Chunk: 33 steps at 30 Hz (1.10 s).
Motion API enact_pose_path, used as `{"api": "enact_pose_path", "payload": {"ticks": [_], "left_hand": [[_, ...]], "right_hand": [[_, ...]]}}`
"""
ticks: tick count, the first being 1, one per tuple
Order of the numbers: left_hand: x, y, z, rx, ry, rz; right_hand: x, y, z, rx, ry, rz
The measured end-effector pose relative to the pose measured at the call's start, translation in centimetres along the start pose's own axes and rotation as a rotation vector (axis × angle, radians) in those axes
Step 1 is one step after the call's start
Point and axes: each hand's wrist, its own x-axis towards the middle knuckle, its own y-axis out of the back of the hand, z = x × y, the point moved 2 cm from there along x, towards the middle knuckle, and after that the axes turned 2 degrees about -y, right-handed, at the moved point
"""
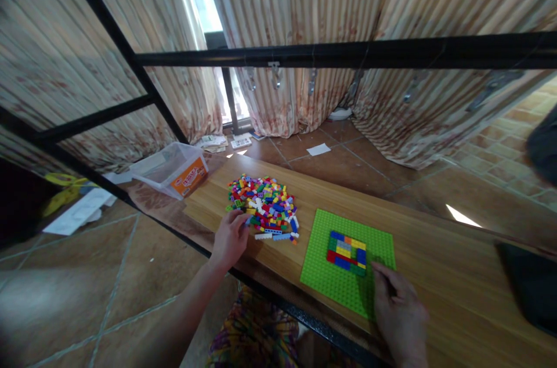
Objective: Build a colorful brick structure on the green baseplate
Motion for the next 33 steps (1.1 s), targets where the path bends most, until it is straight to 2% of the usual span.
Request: {"api": "enact_pose_path", "payload": {"ticks": [8,15,22,26,29,31,33], "left_hand": [[1.3,-0.9,0.1,0.067,-0.106,-0.054],[1.0,0.3,-0.2,0.004,-0.046,0.010],[1.6,0.5,0.7,-0.134,0.005,-0.036],[1.7,0.6,2.0,-0.267,-0.040,-0.042],[0.9,0.7,3.8,-0.380,-0.106,-0.080],[-0.2,0.7,5.4,-0.457,-0.132,-0.132],[-1.4,0.5,7.0,-0.528,-0.145,-0.197]], "right_hand": [[-0.1,0.0,-0.2,0.004,0.017,0.020],[-0.1,-0.2,0.0,0.028,0.012,0.010],[-0.2,-0.2,-0.7,0.089,0.032,0.041],[-0.1,-0.3,-0.9,0.117,0.015,0.017],[0.0,-0.1,-0.9,0.143,0.001,0.038],[0.0,0.4,-1.7,0.157,0.020,0.072],[-0.5,1.1,-3.7,0.179,0.060,0.078]]}}
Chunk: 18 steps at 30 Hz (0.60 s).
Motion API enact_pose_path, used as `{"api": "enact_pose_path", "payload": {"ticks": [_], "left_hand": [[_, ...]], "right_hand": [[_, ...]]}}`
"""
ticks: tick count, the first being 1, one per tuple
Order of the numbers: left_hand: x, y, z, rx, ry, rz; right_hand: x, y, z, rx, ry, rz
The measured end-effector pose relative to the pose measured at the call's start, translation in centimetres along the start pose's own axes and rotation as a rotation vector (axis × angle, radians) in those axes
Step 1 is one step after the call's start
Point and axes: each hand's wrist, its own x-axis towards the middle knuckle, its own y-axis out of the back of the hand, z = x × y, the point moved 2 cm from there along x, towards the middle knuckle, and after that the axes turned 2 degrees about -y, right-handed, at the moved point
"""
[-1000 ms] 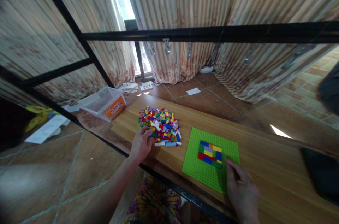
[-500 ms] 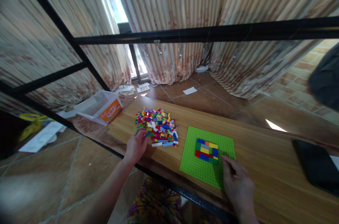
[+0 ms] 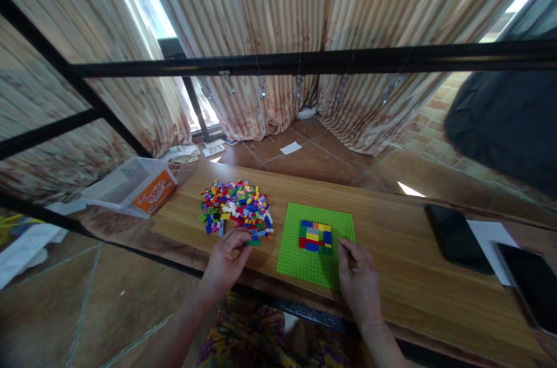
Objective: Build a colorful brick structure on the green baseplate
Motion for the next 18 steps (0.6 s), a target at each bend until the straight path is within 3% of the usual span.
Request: {"api": "enact_pose_path", "payload": {"ticks": [2,5,8,12,18], "left_hand": [[-0.8,-1.2,1.4,-0.073,0.000,-0.061],[-1.7,-2.6,3.3,-0.179,-0.010,-0.162],[-2.2,-3.3,4.6,-0.289,-0.001,-0.238],[-2.8,-3.5,5.2,-0.431,0.084,-0.249],[-3.5,-3.9,4.8,-0.782,0.394,-0.171]], "right_hand": [[-0.8,0.1,-2.9,0.085,0.011,-0.079],[-2.7,-0.5,-7.7,0.276,-0.021,-0.301],[-4.5,-1.3,-10.5,0.419,-0.052,-0.452],[-5.8,-1.8,-10.5,0.537,-0.144,-0.450],[-6.0,-1.2,-10.4,0.496,-0.126,-0.369]]}}
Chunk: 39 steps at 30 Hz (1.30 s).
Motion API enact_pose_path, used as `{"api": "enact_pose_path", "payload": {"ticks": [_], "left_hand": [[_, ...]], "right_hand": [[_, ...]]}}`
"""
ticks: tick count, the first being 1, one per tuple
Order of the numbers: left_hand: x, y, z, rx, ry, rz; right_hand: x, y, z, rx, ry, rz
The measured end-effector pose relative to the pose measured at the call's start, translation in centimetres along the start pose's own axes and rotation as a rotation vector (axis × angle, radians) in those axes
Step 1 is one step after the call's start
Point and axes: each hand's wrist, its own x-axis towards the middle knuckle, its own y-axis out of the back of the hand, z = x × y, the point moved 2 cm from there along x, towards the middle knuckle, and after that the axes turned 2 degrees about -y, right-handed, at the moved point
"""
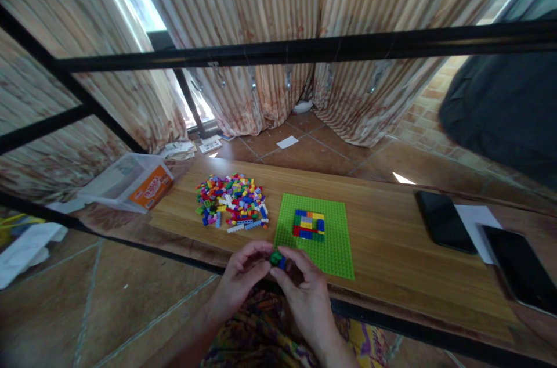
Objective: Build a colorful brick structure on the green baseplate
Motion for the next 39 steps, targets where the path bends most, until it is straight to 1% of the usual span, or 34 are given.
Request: {"api": "enact_pose_path", "payload": {"ticks": [3,5,7,9,11,13,17,18,20,21,23,26,28,32,35,39], "left_hand": [[0.0,-0.1,-0.2,-0.104,0.082,-0.013],[0.0,-0.1,-0.3,-0.144,0.101,-0.028],[0.0,-0.1,-0.2,-0.147,0.100,-0.016],[0.0,0.0,-0.1,-0.105,0.075,0.019],[0.0,0.0,0.0,-0.055,0.036,0.048],[0.0,0.0,-0.1,-0.039,0.033,0.035],[0.0,0.1,-1.0,-0.094,0.119,0.041],[0.0,0.2,-1.3,-0.108,0.134,0.049],[-0.1,0.2,-1.6,-0.139,0.153,0.037],[-0.1,0.1,-1.6,-0.156,0.158,0.021],[-0.2,0.1,-1.6,-0.184,0.161,0.002],[-0.3,0.2,-1.3,-0.216,0.150,0.014],[-0.4,0.3,-1.4,-0.256,0.154,0.026],[-0.7,0.8,-2.0,-0.338,0.224,0.042],[-0.9,1.1,-2.6,-0.345,0.264,0.068],[-0.9,1.4,-3.0,-0.367,0.279,0.098]], "right_hand": [[-0.2,-0.1,-0.8,-0.052,0.077,-0.034],[-0.3,-0.2,-1.1,-0.071,0.116,-0.037],[-0.4,-0.4,-1.1,-0.053,0.121,-0.029],[-0.4,-0.5,-0.9,0.007,0.082,-0.021],[-0.3,-0.7,-0.6,0.117,0.005,0.004],[-0.2,-0.9,-0.2,0.269,-0.131,0.028],[-0.1,-1.3,0.5,0.671,-0.485,0.061],[-0.1,-1.3,0.6,0.753,-0.546,0.051],[0.1,-1.4,0.4,0.845,-0.606,0.010],[0.2,-1.4,0.3,0.853,-0.608,-0.009],[0.3,-1.5,0.1,0.800,-0.567,-0.029],[0.5,-1.8,-0.1,0.609,-0.492,-0.062],[0.5,-2.0,-0.2,0.497,-0.469,-0.092],[0.3,-2.4,-0.2,0.374,-0.440,-0.126],[0.0,-2.7,0.1,0.379,-0.465,-0.099],[-0.2,-3.2,1.1,0.499,-0.560,-0.059]]}}
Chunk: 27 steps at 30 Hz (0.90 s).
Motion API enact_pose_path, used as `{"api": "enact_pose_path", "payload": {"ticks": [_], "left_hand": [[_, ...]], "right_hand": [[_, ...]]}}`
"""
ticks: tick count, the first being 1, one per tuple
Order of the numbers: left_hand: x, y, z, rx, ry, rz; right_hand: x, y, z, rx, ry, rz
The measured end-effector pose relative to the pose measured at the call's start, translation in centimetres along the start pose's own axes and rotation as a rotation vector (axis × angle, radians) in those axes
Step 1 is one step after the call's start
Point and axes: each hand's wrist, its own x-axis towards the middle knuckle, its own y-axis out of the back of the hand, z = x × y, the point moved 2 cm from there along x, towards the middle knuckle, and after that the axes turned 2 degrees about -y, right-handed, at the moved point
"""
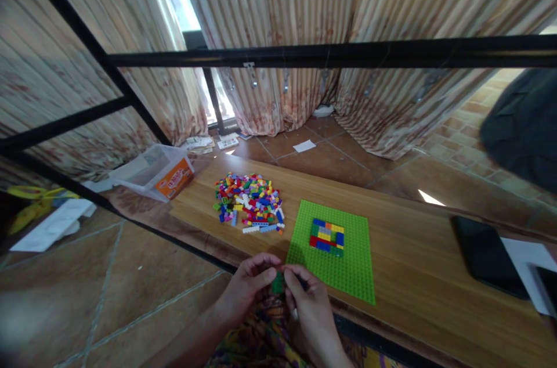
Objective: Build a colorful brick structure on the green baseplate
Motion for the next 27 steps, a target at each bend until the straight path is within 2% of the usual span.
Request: {"api": "enact_pose_path", "payload": {"ticks": [5,8,10,14,16,19,21,27], "left_hand": [[0.5,1.1,0.8,-0.088,-0.049,0.110],[0.9,2.3,1.7,-0.098,-0.092,0.212],[1.3,3.3,2.4,-0.063,-0.145,0.292],[2.6,5.7,3.9,0.112,-0.304,0.428],[3.3,6.9,4.8,0.223,-0.405,0.501],[4.4,8.1,5.9,0.396,-0.524,0.585],[5.0,8.5,6.4,0.519,-0.550,0.591],[6.0,8.4,6.6,0.860,-0.595,0.589]], "right_hand": [[2.2,-0.4,-0.3,0.046,-0.043,-0.026],[4.6,-1.3,-1.5,-0.044,0.055,-0.010],[6.5,-2.2,-2.5,-0.227,0.172,-0.003],[10.2,-4.5,-4.5,-0.906,0.434,-0.006],[11.5,-5.6,-5.1,-1.078,0.516,-0.008],[12.6,-6.9,-5.5,-1.168,0.589,-0.030],[12.8,-7.4,-5.3,-1.224,0.627,-0.046],[13.1,-7.0,-4.7,-1.358,0.749,-0.049]]}}
